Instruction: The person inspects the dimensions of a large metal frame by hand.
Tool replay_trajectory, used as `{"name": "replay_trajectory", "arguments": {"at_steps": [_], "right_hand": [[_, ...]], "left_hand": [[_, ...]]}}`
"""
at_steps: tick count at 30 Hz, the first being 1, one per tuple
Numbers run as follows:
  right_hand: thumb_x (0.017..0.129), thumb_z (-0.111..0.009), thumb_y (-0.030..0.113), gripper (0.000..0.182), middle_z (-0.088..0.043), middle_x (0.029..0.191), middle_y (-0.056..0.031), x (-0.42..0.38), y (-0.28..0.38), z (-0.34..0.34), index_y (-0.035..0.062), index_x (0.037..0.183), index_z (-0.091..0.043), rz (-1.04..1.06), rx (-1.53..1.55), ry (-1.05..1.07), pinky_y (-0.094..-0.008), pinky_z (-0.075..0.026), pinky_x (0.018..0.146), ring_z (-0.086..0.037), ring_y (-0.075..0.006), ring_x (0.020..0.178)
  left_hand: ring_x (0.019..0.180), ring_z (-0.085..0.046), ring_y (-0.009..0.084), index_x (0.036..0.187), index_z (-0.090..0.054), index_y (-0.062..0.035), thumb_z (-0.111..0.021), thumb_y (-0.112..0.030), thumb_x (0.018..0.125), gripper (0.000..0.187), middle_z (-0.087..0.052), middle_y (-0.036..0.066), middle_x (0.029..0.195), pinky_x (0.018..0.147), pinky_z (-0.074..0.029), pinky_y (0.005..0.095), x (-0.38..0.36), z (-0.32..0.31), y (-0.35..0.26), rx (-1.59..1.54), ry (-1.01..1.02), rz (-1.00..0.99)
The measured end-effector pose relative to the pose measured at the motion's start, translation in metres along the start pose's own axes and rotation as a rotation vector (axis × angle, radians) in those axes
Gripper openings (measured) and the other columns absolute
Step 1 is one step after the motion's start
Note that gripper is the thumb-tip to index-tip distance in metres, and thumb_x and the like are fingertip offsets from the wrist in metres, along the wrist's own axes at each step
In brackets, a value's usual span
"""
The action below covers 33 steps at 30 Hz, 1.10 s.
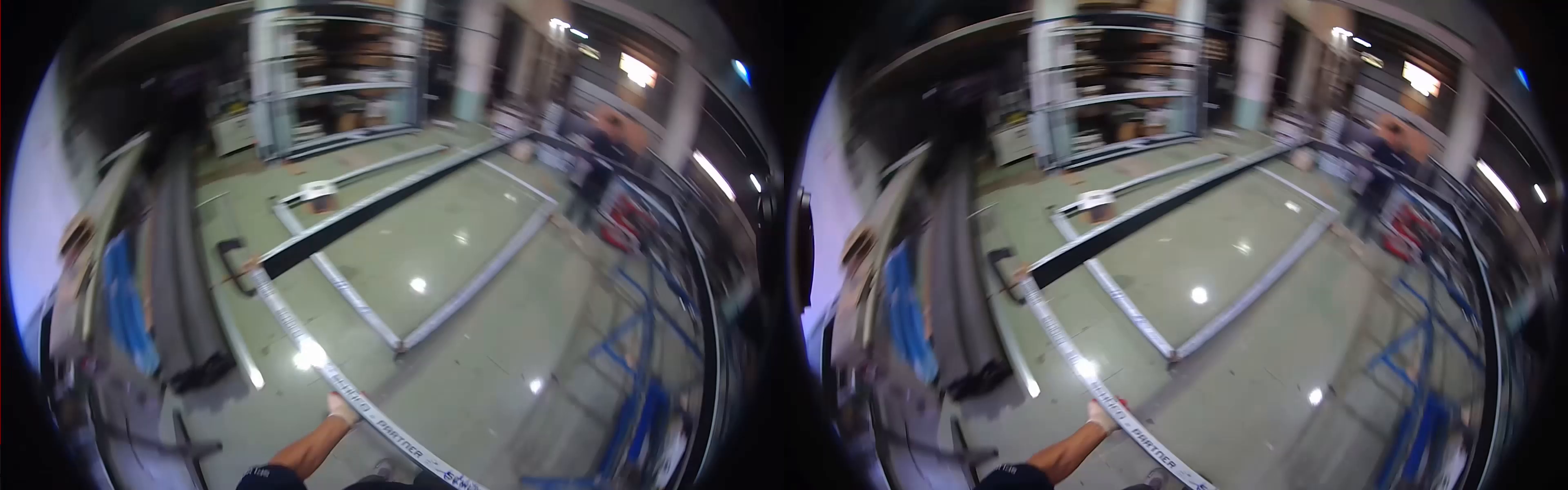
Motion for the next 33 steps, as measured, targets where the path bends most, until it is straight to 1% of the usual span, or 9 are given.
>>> {"name": "replay_trajectory", "arguments": {"at_steps": [2,12,18,21,24,25,27,29,33], "right_hand": [[0.102,-0.039,0.044,0.044,-0.061,0.116,-0.0115,0.001,-0.007,0.035,0.008,0.121,-0.056,0.016,0.101,-0.063,-0.0438,-0.05,0.094,-0.056,-0.0279,0.106],[0.105,-0.044,0.035,0.035,-0.06,0.118,-0.0121,0.016,-0.032,0.114,0.0064,0.121,-0.056,0.032,0.257,-0.23,-0.0409,-0.049,0.096,-0.054,-0.0274,0.109],[0.093,-0.028,0.067,0.067,-0.061,0.065,-0.0096,-0.003,-0.052,0.03,0.0104,0.079,-0.059,0.162,0.142,-0.146,-0.0408,-0.05,0.056,-0.056,-0.025,0.058],[0.094,-0.028,0.062,0.062,-0.059,0.063,-0.0087,-0.032,-0.066,-0.039,0.0118,0.077,-0.059,0.093,0.242,-0.202,-0.041,-0.05,0.055,-0.056,-0.0257,0.057],[0.093,-0.026,0.066,0.064,-0.058,0.065,-0.0079,-0.014,-0.092,-0.07,0.0123,0.078,-0.058,0.058,0.271,-0.204,-0.0465,-0.05,0.057,-0.056,-0.0273,0.059],[0.09,-0.022,0.077,0.078,-0.057,0.061,-0.0085,-0.005,-0.102,-0.088,0.0091,0.079,-0.06,0.073,0.199,-0.173,-0.0449,-0.048,0.051,-0.054,-0.0273,0.054],[0.091,-0.024,0.074,0.072,-0.056,0.064,-0.0068,0.0,-0.117,-0.124,0.0117,0.083,-0.059,0.151,0.181,-0.153,-0.0443,-0.048,0.054,-0.056,-0.0255,0.058],[0.09,-0.028,0.074,0.064,-0.054,0.065,-0.0052,0.007,-0.128,-0.154,0.0158,0.083,-0.054,0.09,0.297,-0.202,-0.0426,-0.048,0.054,-0.056,-0.0244,0.059],[0.085,-0.035,0.078,0.059,-0.053,0.068,-0.0035,-0.019,-0.14,-0.238,0.0205,0.086,-0.045,-0.081,0.441,-0.321,-0.04,-0.047,0.054,-0.055,-0.0221,0.059]], "left_hand": [[0.064,-0.057,0.0357,0.076,-0.053,-0.0081,-0.034,-0.05,0.094,0.05,-0.053,0.015,0.066,0.06,-0.049,0.0522,-0.037,-0.034,-0.006,0.132,0.0,0.06],[0.056,-0.053,0.0293,0.07,-0.055,-0.0098,-0.038,-0.055,0.092,0.053,-0.054,0.009,0.062,0.053,-0.048,0.0463,0.005,-0.074,-0.009,0.302,-0.05,-0.019],[0.053,-0.052,0.0259,0.068,-0.054,-0.0118,-0.039,-0.048,0.095,0.048,-0.052,0.008,0.06,0.051,-0.048,0.042,0.016,-0.139,-0.024,0.29,-0.086,-0.04],[0.056,-0.055,0.0269,0.071,-0.056,-0.0113,-0.041,-0.046,0.096,0.045,-0.057,0.009,0.064,0.054,-0.05,0.0428,0.033,-0.171,-0.037,0.255,-0.166,-0.026],[0.058,-0.057,0.0279,0.075,-0.056,-0.0118,-0.043,-0.044,0.094,0.04,-0.06,0.011,0.067,0.056,-0.052,0.0443,0.103,-0.179,-0.061,0.338,0.105,-0.03],[0.056,-0.054,0.027,0.076,-0.056,-0.0119,-0.04,-0.046,0.093,0.042,-0.058,0.011,0.068,0.055,-0.051,0.0423,0.114,-0.193,-0.065,0.316,0.036,-0.005],[0.055,-0.051,0.0253,0.075,-0.055,-0.0129,-0.036,-0.047,0.092,0.043,-0.057,0.01,0.068,0.054,-0.05,0.0397,0.14,-0.219,-0.076,0.318,0.032,-0.018],[0.055,-0.049,0.0235,0.073,-0.052,-0.0138,-0.035,-0.048,0.091,0.042,-0.054,0.007,0.067,0.053,-0.048,0.0384,0.19,-0.231,-0.089,0.288,0.266,0.059],[0.057,-0.055,0.0272,0.074,-0.058,-0.012,-0.043,-0.044,0.092,0.039,-0.059,0.01,0.069,0.053,-0.051,0.0418,0.194,-0.291,-0.107,0.249,0.056,-0.012]]}}
Point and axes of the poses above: each hand's wrist, its own x-axis towards the middle knuckle, its own z-axis out of the back of the hand, y = z × x, the point moved 4 cm from there along x, towards the middle knuckle
